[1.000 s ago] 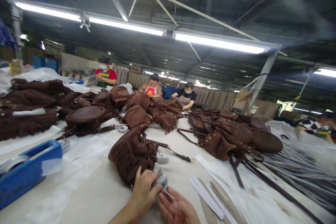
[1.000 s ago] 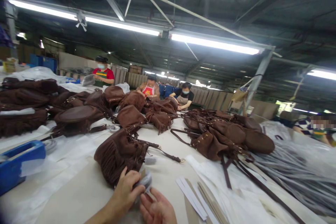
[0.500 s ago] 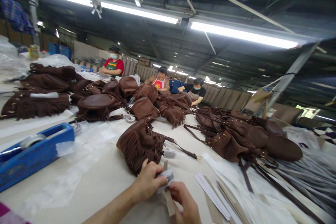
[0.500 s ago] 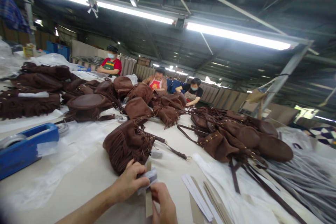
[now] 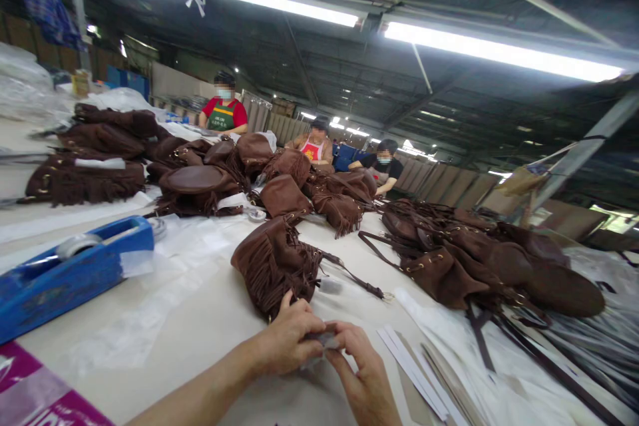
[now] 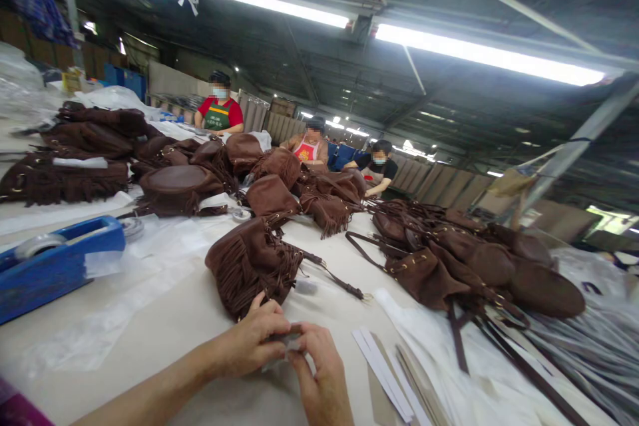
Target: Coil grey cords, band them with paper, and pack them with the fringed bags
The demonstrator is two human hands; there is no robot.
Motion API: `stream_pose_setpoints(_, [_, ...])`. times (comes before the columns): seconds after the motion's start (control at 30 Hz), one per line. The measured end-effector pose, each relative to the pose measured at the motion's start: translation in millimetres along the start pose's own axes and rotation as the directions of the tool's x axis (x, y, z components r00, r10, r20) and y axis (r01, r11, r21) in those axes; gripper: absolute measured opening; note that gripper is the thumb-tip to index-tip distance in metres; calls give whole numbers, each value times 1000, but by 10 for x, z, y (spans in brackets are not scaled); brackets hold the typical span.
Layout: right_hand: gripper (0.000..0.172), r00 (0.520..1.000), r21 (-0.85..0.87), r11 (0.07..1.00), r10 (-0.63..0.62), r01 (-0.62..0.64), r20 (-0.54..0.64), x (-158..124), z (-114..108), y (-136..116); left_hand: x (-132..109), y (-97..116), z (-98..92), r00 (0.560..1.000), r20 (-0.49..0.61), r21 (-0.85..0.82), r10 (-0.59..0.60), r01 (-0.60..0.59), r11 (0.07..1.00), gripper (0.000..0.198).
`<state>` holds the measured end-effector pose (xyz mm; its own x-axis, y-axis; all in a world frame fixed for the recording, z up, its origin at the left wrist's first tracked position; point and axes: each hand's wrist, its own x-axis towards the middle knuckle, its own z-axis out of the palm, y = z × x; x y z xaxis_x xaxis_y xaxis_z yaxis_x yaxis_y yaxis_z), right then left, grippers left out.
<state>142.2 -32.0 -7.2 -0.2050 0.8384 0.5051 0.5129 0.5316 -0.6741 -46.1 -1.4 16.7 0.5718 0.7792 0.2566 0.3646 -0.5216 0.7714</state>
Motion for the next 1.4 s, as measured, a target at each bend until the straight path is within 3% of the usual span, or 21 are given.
stream_pose_setpoints(0.17, [15, 997, 29, 1000, -10, 12, -71, -19, 57, 3, -12, 18, 27, 999, 50, 109, 13, -18, 994, 7])
stream_pose_setpoints(0.27, [13, 989, -9, 996, -84, 84, -120, -43, 84, 4, -10, 29, 23, 999, 46, 110, 7, -12, 994, 8])
stream_pose_setpoints(0.37, [11, 983, -18, 997, -80, 78, -163, -60, 100, 19, -11, 39, 15, 999, 48, 92, 8, -13, 996, 12])
stream_pose_setpoints(0.63, [7, 975, 37, 999, 27, -19, -220, -63, 141, 69, -12, 53, 153, 988, -124, 101, -95, 108, 989, 9])
stream_pose_setpoints(0.67, [3, 975, 61, 997, 51, -39, -216, -64, 127, 83, -8, 58, 162, 985, -132, 104, -110, 124, 987, 8])
stream_pose_setpoints(0.77, [26, 985, 134, 988, 96, -77, -144, -64, 59, 116, 5, 77, 161, 982, -128, 111, -136, 150, 982, 5])
stream_pose_setpoints(0.83, [25, 994, 137, 988, 85, -76, -66, -58, 18, 108, 7, 91, 149, 987, -108, 126, -117, 131, 983, 4])
stream_pose_setpoints(0.9, [8, 999, 102, 994, 45, -42, -28, -48, 2, 76, 1, 104, 137, 992, -77, 145, -95, 105, 984, 4])
stream_pose_setpoints(1.17, [20, 964, -48, 966, -257, 254, -74, 20, 6, -41, -4, 91, 113, 993, 34, 127, -110, 105, 986, 10])
stream_pose_setpoints(1.27, [22, 938, -62, 936, -347, 347, 11, 41, -50, -34, 16, 67, 113, 986, 4, 46, -168, 167, 985, 12])
stream_pose_setpoints(1.4, [28, 887, -58, 889, -445, 454, 127, 5, -122, 10, 51, 62, 89, 972, 42, -23, -231, 232, 972, 12])
